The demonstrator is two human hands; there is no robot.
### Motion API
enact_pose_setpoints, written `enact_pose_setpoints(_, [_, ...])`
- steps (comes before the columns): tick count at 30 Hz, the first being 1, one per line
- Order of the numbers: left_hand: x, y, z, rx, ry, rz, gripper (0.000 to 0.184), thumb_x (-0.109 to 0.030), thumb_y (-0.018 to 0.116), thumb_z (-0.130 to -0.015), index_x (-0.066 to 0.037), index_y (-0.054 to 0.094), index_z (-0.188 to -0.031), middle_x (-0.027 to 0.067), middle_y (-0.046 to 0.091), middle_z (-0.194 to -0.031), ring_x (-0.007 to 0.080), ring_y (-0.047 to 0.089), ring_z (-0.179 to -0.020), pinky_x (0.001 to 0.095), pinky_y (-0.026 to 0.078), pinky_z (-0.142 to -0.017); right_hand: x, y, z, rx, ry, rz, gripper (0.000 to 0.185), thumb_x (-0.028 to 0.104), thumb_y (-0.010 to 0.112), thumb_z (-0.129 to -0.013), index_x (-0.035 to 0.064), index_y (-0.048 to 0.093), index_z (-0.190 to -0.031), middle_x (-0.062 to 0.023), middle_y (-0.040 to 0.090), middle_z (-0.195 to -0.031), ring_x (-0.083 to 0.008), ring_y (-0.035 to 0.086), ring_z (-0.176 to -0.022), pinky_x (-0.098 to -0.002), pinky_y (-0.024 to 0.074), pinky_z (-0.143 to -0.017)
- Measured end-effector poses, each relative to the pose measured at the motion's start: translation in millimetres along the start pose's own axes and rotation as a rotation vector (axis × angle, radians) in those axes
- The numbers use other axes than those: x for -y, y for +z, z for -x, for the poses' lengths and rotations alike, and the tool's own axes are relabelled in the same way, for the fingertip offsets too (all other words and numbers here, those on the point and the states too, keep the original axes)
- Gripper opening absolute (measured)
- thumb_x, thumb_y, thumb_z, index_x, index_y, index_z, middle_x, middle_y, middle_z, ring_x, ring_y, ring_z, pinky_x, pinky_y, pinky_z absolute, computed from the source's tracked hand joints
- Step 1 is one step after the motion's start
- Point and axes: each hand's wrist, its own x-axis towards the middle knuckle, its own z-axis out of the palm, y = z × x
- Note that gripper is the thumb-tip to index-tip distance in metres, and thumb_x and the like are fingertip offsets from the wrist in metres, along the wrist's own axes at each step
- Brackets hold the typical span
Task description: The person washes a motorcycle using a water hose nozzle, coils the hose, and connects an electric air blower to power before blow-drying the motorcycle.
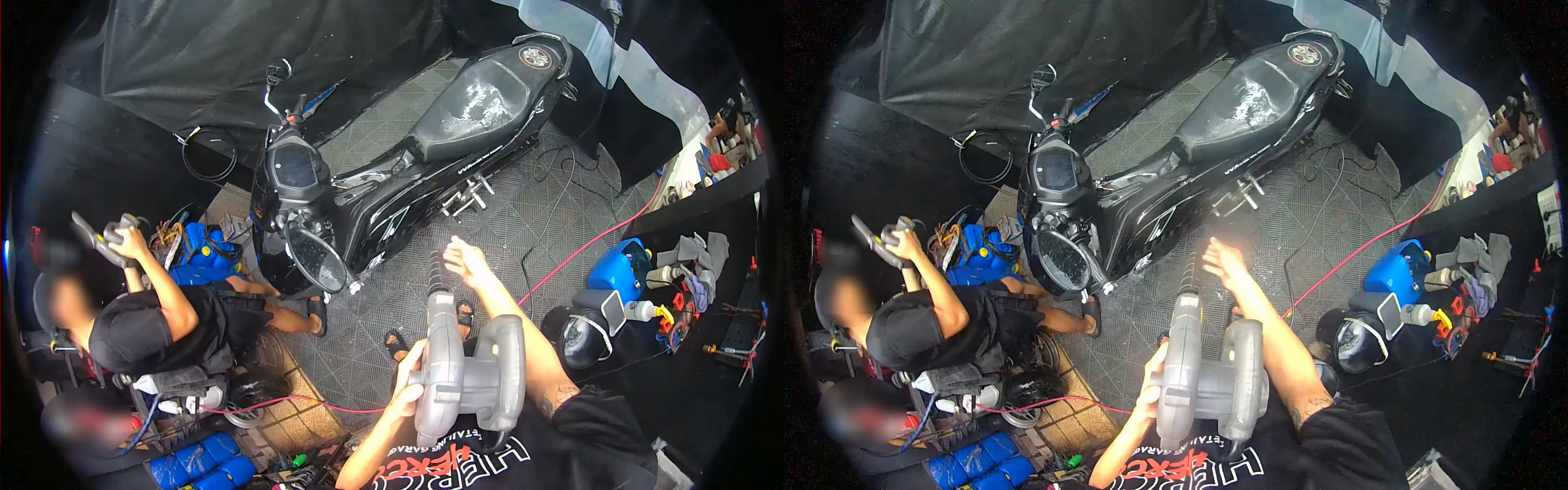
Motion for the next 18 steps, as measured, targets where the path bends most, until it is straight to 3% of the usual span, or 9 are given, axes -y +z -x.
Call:
enact_pose_setpoints(1, [1.0,-1.3,-2.3,-0.045,0.019,-0.028,0.11,-0.067,0.077,-0.069,0.005,0.042,-0.145,0.0122,0.058,-0.133,0.0207,0.056,-0.123,0.0368,0.043,-0.106,12.6,0.9,16.4,-0.121,-0.066,0.076,0.037,0.028,0.066,-0.099,-0.0005,0.063,-0.121,-0.01,0.071,-0.105,-0.0233,0.071,-0.092,-0.0369,0.0585,-0.081])
enact_pose_setpoints(3, [8.2,-7.3,-7.8,-0.137,0.054,-0.079,0.106,-0.066,0.076,-0.069,0.003,0.045,-0.142,0.01,0.06,-0.125,0.0182,0.059,-0.115,0.0343,0.047,-0.1,42.5,-13.3,63.3,0.054,-0.26,0.091,0.036,0.026,0.056,-0.104,-0.0003,0.06,-0.129,-0.008,0.07,-0.104,-0.0181,0.071,-0.088,-0.029,0.0576,-0.074])
enact_pose_setpoints(6, [11.2,-16.6,-25.9,-0.219,0.102,-0.228,0.1,-0.064,0.076,-0.072,0.003,0.047,-0.141,0.0105,0.062,-0.122,0.0193,0.06,-0.114,0.036,0.047,-0.101,92.3,-6.8,154.0,0.076,-0.306,0.139,0.045,0.038,0.045,-0.109,-0.0008,0.067,-0.111,-0.0016,0.059,-0.079,-0.0138,0.057,-0.068,-0.0285,0.046,-0.062])
enact_pose_setpoints(7, [12.8,-22.0,-32.4,-0.232,0.12,-0.32,0.098,-0.063,0.075,-0.073,0.003,0.049,-0.14,0.0116,0.063,-0.124,0.0211,0.059,-0.116,0.0375,0.046,-0.102,99.0,-5.6,181.4,0.152,-0.31,0.143,0.043,0.036,0.047,-0.108,-0.0001,0.068,-0.115,-0.0004,0.06,-0.078,-0.01,0.057,-0.07,-0.0262,0.0473,-0.065])
enact_pose_setpoints(11, [40.7,-51.4,-56.4,-0.274,0.193,-0.462,0.088,-0.048,0.081,-0.075,0.003,0.05,-0.14,0.0142,0.065,-0.124,0.0239,0.062,-0.115,0.0393,0.048,-0.1,72.9,-14.6,223.8,0.151,-0.242,0.202,0.036,0.024,0.058,-0.102,0.0004,0.063,-0.13,0.0009,0.06,-0.088,-0.0092,0.058,-0.078,-0.0266,0.0493,-0.072])
enact_pose_setpoints(13, [50.7,-60.4,-70.4,-0.261,0.214,-0.48,0.089,-0.05,0.081,-0.075,0.002,0.05,-0.14,0.0143,0.065,-0.124,0.0242,0.062,-0.114,0.0394,0.048,-0.1,56.4,-15.6,222.4,0.129,-0.151,0.013,0.05,0.014,0.065,-0.097,0.0013,0.053,-0.143,-0.0008,0.061,-0.094,-0.0123,0.06,-0.081,-0.0282,0.0527,-0.079])
enact_pose_setpoints(14, [52.4,-63.8,-75.6,-0.256,0.223,-0.488,0.089,-0.051,0.08,-0.075,0.002,0.05,-0.14,0.0143,0.065,-0.124,0.0244,0.062,-0.114,0.0395,0.047,-0.1,62.4,1.6,232.5,0.13,-0.116,0.008,0.055,0.016,0.066,-0.096,0.0033,0.047,-0.146,-0.0042,0.062,-0.095,-0.0155,0.062,-0.081,-0.0296,0.0542,-0.078])
enact_pose_setpoints(16, [48.9,-69.7,-94.6,-0.191,0.209,-0.519,0.09,-0.053,0.078,-0.077,0.002,0.05,-0.142,0.0147,0.065,-0.126,0.0249,0.061,-0.116,0.0401,0.047,-0.102,59.8,8.4,230.5,0.2,0.024,-0.268,0.051,0.016,0.068,-0.095,0.006,0.049,-0.141,-0.0071,0.063,-0.091,-0.0174,0.063,-0.072,-0.0305,0.0547,-0.067])
enact_pose_setpoints(18, [42.2,-70.2,-110.0,-0.153,0.186,-0.506,0.09,-0.054,0.077,-0.078,0.001,0.049,-0.143,0.0151,0.065,-0.127,0.0255,0.061,-0.118,0.0405,0.046,-0.104,61.9,-2.6,207.4,0.275,0.09,-0.302,0.046,0.014,0.069,-0.093,0.0075,0.051,-0.135,-0.0068,0.062,-0.084,-0.0163,0.06,-0.062,-0.0303,0.0516,-0.057])
